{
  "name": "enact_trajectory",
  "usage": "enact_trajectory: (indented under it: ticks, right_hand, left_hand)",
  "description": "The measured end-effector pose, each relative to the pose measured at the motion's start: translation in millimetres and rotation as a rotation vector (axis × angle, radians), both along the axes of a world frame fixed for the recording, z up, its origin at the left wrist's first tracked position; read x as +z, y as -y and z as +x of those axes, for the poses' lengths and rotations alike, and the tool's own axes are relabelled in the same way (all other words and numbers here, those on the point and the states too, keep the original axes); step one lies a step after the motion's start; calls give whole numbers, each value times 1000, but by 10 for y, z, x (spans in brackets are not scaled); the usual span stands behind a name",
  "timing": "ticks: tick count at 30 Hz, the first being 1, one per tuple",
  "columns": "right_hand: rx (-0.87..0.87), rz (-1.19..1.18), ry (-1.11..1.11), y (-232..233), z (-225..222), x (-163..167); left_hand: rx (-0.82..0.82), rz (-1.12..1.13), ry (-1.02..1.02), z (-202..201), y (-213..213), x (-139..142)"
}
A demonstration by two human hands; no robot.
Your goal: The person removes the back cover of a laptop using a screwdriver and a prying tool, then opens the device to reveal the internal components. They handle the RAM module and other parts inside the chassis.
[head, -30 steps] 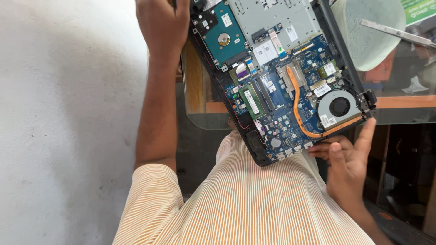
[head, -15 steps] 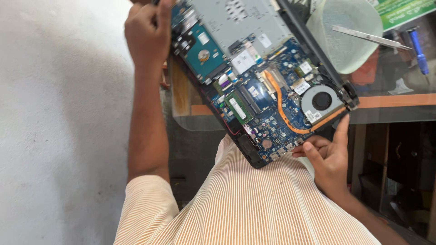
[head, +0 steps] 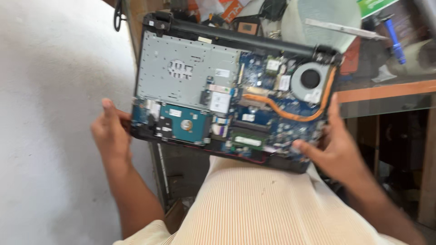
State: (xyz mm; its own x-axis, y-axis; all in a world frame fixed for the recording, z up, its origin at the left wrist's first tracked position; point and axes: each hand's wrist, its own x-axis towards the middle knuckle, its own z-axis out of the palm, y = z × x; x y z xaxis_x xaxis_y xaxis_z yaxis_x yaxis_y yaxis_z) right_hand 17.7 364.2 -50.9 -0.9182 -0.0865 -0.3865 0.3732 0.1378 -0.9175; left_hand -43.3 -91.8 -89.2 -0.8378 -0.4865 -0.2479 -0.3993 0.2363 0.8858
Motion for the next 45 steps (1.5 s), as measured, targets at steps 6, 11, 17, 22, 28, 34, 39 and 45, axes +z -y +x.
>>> enact_trajectory:
  ticks: [6,11,17,22,28,34,39,45]
  right_hand:
    - [251,773,353,-208,-532,437]
    - [311,901,281,-394,-849,430]
    - [360,1104,-359,-807,-1165,-5]
    - [385,1343,-361,-1009,-1374,-135]
    - [357,1334,-399,-963,-1391,-118]
    - [248,1502,-600,-921,-1361,-97]
    - [117,1368,-859,-1165,-1502,-219]
    - [91,1384,-736,-1365,-1630,-496]
  left_hand:
    - [-14,222,-56,478,-315,106]
    - [-29,236,-86,569,-555,162]
    - [-35,278,-140,476,-846,124]
    - [-55,242,-107,394,-1020,128]
    - [-45,253,-78,314,-1024,158]
    - [11,240,-169,320,-1081,131]
    - [45,263,-207,402,-1119,140]
    - [29,78,-177,436,-1235,100]
